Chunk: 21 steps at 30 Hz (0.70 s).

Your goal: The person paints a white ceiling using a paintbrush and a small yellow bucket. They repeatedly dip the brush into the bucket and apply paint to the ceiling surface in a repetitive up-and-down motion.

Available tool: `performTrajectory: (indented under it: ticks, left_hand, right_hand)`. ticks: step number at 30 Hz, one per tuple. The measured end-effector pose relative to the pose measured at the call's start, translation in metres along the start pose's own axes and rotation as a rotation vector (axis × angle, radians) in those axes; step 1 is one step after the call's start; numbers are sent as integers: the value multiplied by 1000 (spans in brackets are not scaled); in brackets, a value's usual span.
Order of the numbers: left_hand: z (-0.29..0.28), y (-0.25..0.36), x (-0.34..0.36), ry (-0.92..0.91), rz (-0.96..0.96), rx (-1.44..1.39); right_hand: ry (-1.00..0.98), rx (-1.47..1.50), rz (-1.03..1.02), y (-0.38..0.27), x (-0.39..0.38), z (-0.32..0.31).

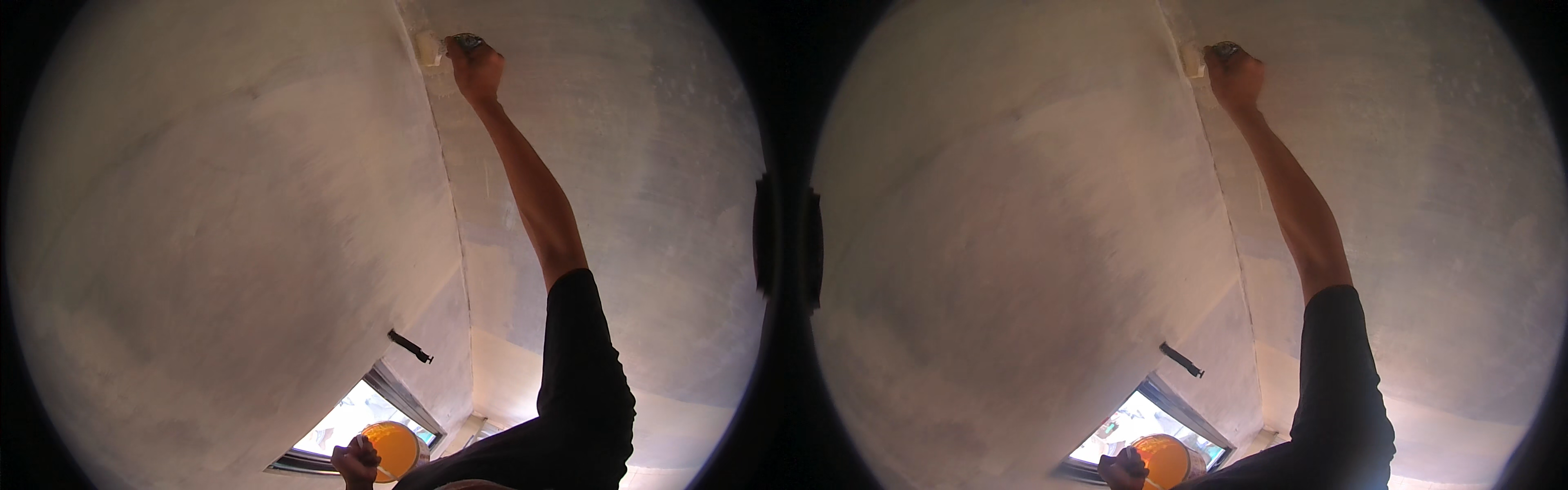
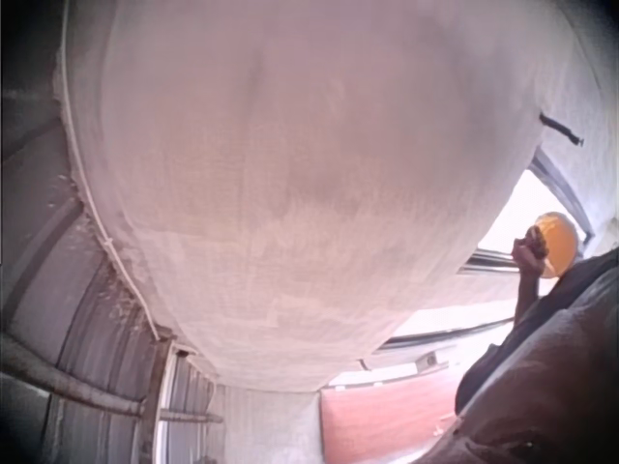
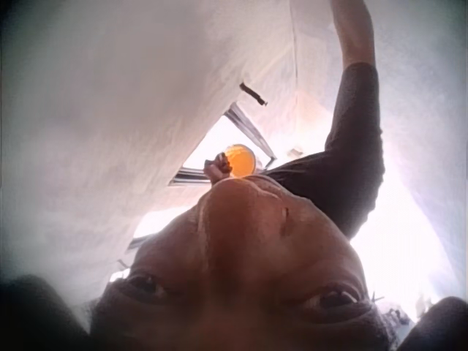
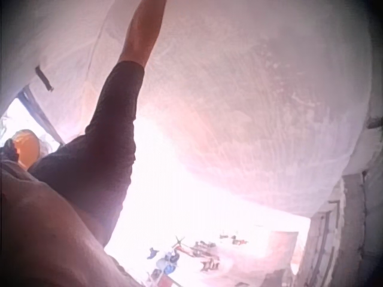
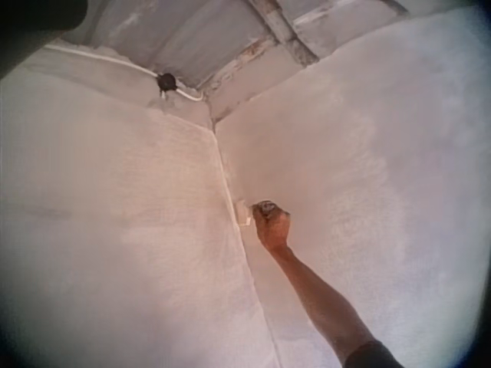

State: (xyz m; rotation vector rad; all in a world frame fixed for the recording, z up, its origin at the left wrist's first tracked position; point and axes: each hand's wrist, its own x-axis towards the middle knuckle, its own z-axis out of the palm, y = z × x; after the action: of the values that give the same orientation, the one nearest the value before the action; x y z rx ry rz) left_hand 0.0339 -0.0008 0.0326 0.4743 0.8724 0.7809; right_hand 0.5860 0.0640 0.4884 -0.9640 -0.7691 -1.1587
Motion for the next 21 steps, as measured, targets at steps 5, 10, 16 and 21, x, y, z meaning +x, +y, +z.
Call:
performTrajectory:
  ticks: [5, 10, 16, 21]
  left_hand:
    - [-2, -3, -3, -57, -3, -25]
    - [3, 0, -2, -62, -14, -45]
    - [7, 3, -6, -4, -7, 8]
    - [-13, -2, 8, -123, -32, -33]
  right_hand:
    - [9, -37, -68, 11, 11, 18]
    - [4, -60, -43, 10, 9, 23]
    - [16, -52, -59, 8, 7, 29]
    - [-76, -23, 20, -1, 6, 26]
